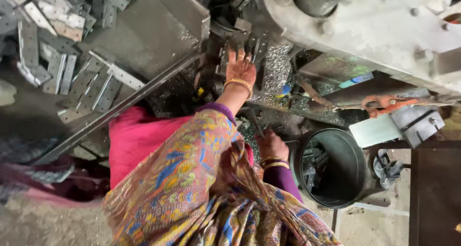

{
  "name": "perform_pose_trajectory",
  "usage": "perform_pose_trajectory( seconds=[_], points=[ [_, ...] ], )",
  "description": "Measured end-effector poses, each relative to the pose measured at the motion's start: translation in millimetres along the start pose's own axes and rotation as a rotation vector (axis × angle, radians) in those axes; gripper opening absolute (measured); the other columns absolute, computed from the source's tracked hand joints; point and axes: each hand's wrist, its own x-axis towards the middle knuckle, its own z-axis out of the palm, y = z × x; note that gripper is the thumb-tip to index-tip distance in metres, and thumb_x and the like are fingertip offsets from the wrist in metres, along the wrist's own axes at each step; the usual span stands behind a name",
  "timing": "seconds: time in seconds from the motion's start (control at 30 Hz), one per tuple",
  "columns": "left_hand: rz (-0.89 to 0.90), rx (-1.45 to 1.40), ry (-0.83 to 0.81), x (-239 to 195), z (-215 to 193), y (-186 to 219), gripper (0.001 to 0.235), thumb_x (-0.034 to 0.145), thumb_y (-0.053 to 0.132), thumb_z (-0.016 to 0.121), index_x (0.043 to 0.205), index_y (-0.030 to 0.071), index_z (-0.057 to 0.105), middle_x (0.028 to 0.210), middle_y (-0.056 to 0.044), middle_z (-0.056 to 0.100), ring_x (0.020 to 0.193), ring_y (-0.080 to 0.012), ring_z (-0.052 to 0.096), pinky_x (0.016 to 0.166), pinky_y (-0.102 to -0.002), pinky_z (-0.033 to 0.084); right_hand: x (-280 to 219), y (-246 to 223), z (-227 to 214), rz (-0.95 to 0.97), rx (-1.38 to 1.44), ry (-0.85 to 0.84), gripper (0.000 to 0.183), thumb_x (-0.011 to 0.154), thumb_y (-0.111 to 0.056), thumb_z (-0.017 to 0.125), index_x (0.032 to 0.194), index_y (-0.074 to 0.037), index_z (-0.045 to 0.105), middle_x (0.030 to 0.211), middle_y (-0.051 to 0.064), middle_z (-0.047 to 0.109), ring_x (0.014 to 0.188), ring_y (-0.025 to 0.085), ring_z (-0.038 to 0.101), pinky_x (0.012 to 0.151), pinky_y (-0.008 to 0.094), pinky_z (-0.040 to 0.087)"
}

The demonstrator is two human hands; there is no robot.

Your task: The person picks up metal hinges one by one from a tray, places them into a machine die, operates the machine to punch or press them, and then places the processed hinges into a second container.

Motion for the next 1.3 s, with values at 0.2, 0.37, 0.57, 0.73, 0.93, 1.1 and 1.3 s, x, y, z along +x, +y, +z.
perform_pose_trajectory(
  seconds=[0.2, 0.37, 0.57, 0.73, 0.93, 1.1, 1.3],
  points=[
    [-0.016, -0.065, 0.028, 1.7, -4.3, -14.5, 0.047, 0.102, 0.022, 0.039, 0.145, 0.012, 0.054, 0.162, -0.002, 0.036, 0.152, -0.0293, 0.025, 0.118, -0.063, 0.014, 6.8, -24.4, 17.4, -0.161, 0.108, -0.019, 0.036, 0.088, -0.04, 0.066, 0.109, -0.01, 0.068, 0.098, 0.021, 0.072, 0.092, 0.043, 0.068, 0.077, 0.052, 0.054],
    [-0.033, -0.03, 0.007, 11.8, 9.2, 1.4, 0.048, 0.104, 0.02, 0.035, 0.147, 0.01, 0.054, 0.164, -0.004, 0.036, 0.153, -0.0288, 0.026, 0.12, -0.063, 0.014, 6.0, -5.1, -8.8, -0.01, -0.032, -0.027, 0.034, 0.089, -0.038, 0.066, 0.107, -0.01, 0.07, 0.098, 0.021, 0.072, 0.092, 0.043, 0.068, 0.078, 0.051, 0.055],
    [-0.132, -0.225, 0.227, 32.2, 17.3, 15.5, 0.053, 0.1, 0.026, 0.033, 0.15, 0.014, 0.048, 0.161, -0.005, 0.038, 0.147, -0.0279, 0.03, 0.118, -0.059, 0.017, 2.8, -21.0, 2.4, -0.225, 0.058, 0.031, 0.031, 0.09, -0.036, 0.066, 0.104, -0.01, 0.072, 0.099, 0.02, 0.073, 0.092, 0.042, 0.068, 0.078, 0.05, 0.055],
    [-0.121, -0.422, 0.295, -53.8, 12.2, -73.9, 0.047, 0.093, 0.029, 0.062, 0.137, 0.012, 0.059, 0.146, -0.007, 0.053, 0.138, -0.0277, 0.047, 0.109, -0.055, 0.035, 2.5, -24.4, -2.8, -0.073, 0.067, -0.152, 0.041, 0.088, -0.04, 0.064, 0.113, -0.009, 0.072, 0.102, 0.022, 0.075, 0.095, 0.043, 0.07, 0.079, 0.053, 0.054],
    [-0.866, 0.043, 0.366, -158.9, 17.6, -249.0, 0.046, 0.096, 0.044, 0.064, 0.12, 0.005, 0.065, 0.126, -0.017, 0.062, 0.119, -0.038, 0.057, 0.099, -0.055, 0.04, -2.3, -12.8, -1.5, 0.011, -0.001, -0.094, 0.048, 0.089, -0.043, 0.066, 0.119, -0.006, 0.067, 0.106, 0.026, 0.072, 0.101, 0.046, 0.067, 0.082, 0.055, 0.052],
    [-1.078, 0.167, 0.078, -184.2, 86.1, -324.9, 0.09, 0.072, 0.066, 0.056, 0.133, 0.001, 0.059, 0.147, -0.019, 0.055, 0.126, -0.0448, 0.056, 0.103, -0.065, 0.038, 5.9, -18.1, 13.8, 0.025, -0.006, -0.151, 0.047, 0.089, -0.042, 0.066, 0.119, -0.006, 0.068, 0.106, 0.026, 0.072, 0.101, 0.046, 0.068, 0.083, 0.054, 0.053],
    [-1.032, -0.395, 0.174, -121.8, 67.2, -262.0, 0.061, 0.089, 0.052, 0.06, 0.131, 0.007, 0.065, 0.141, -0.018, 0.062, 0.13, -0.04, 0.056, 0.108, -0.055, 0.042, 1.4, -27.5, -4.7, 0.033, -0.042, -0.192, 0.045, 0.09, -0.041, 0.066, 0.119, -0.007, 0.069, 0.106, 0.026, 0.073, 0.101, 0.045, 0.068, 0.084, 0.053, 0.053]
  ],
)
